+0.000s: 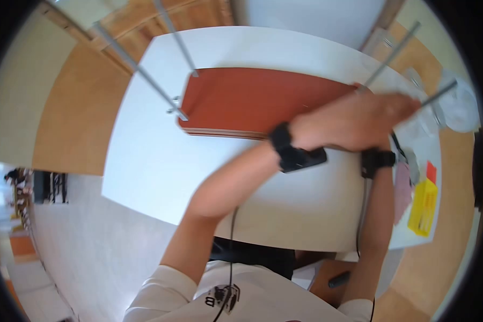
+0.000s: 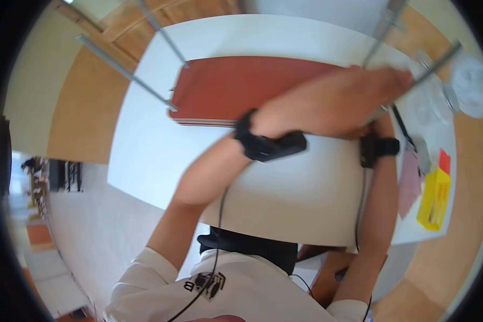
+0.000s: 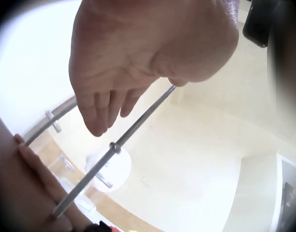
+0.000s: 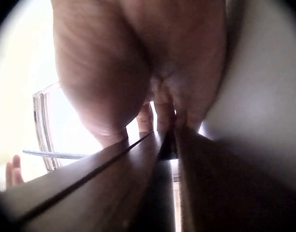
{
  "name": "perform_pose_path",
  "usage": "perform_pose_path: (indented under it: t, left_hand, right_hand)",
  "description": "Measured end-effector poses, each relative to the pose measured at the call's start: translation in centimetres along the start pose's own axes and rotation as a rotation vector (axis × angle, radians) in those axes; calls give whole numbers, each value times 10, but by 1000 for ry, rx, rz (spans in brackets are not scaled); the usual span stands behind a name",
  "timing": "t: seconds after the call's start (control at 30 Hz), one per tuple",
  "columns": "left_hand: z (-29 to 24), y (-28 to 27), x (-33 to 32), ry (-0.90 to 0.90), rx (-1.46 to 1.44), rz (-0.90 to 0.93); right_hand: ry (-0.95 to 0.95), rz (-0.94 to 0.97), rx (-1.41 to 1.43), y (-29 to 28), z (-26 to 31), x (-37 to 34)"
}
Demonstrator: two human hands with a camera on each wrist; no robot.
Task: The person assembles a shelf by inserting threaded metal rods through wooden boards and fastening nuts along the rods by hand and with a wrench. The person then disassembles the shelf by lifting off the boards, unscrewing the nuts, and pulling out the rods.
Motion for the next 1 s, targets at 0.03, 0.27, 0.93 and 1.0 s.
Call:
perform_pose_path:
  t: [0.03,0.27,0.93,1.0]
  left_hand:
    - [-9,-4,5,53,19,16]
    - [26,-42,-1,-777,-472,-34]
    - [23,2,-8,-491,-361,-132]
    - [25,12,-7,-487,-436,41]
  right_hand:
    - [-3,28,28,4,2,-3]
    - [12,96,110,19,9,-16]
    - [102,67,101,-13,-8,-5]
    - [111,57,97,-18,-15,5]
Point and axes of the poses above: each hand's wrist, its own x-axis towards the middle knuckle, its own y-axis out of the palm, z = x × y, the point moved 7 cm from there along x, towards the middle knuckle, and after that the axes turned 6 degrees about x, right-handed, at the moved point
